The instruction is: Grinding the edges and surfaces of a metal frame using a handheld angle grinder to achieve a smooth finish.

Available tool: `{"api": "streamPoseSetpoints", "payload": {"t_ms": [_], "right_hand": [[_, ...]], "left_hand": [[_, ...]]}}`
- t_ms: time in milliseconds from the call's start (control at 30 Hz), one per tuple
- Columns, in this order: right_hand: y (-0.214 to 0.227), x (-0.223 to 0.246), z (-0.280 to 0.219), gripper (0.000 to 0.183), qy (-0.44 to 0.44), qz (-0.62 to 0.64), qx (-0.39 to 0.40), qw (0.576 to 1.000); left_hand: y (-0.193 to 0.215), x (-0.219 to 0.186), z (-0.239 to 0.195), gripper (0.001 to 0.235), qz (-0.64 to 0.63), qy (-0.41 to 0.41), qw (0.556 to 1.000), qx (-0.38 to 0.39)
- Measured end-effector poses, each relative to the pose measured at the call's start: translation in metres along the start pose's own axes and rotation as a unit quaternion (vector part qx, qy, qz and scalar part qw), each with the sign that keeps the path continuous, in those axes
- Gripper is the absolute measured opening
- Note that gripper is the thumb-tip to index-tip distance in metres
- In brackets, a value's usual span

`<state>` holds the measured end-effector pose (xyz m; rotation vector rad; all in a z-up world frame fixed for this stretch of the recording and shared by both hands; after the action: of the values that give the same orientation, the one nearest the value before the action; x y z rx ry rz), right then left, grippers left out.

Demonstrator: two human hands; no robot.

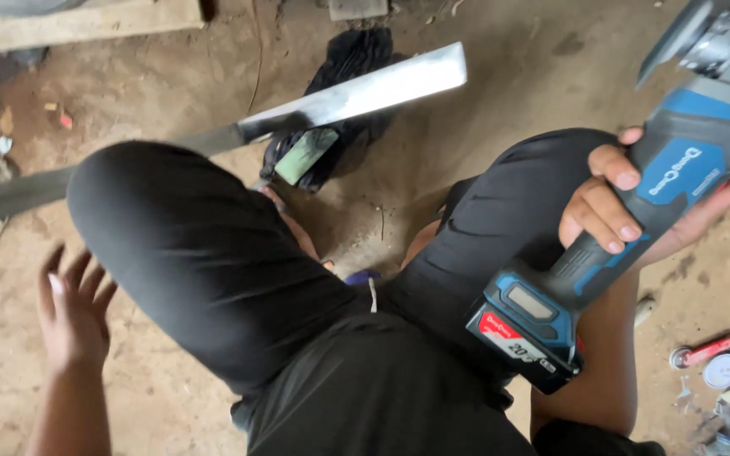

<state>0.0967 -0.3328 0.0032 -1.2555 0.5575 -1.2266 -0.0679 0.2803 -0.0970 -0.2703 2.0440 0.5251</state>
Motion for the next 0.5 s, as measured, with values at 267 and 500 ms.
{"api": "streamPoseSetpoints", "payload": {"t_ms": [267,500], "right_hand": [[0.001,-0.007,-0.004,0.079,0.011,0.021,0.026,0.999],[0.004,0.002,-0.012,0.078,0.013,-0.002,0.009,1.000]], "left_hand": [[-0.005,-0.013,0.072,0.060,-0.444,0.026,0.896,-0.009],[0.002,-0.025,0.119,0.043,-0.362,-0.030,0.931,0.019]]}}
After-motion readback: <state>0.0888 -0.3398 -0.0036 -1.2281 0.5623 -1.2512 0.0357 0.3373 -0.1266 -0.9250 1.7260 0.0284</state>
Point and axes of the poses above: each hand's wrist, its own z-axis towards the middle knuckle, its own y-axis out of the back of the hand, x = y × z, the point moved 3 cm from there along z, towards the middle knuckle, and after that the axes turned 5 degrees about y, right-handed, at the moved point
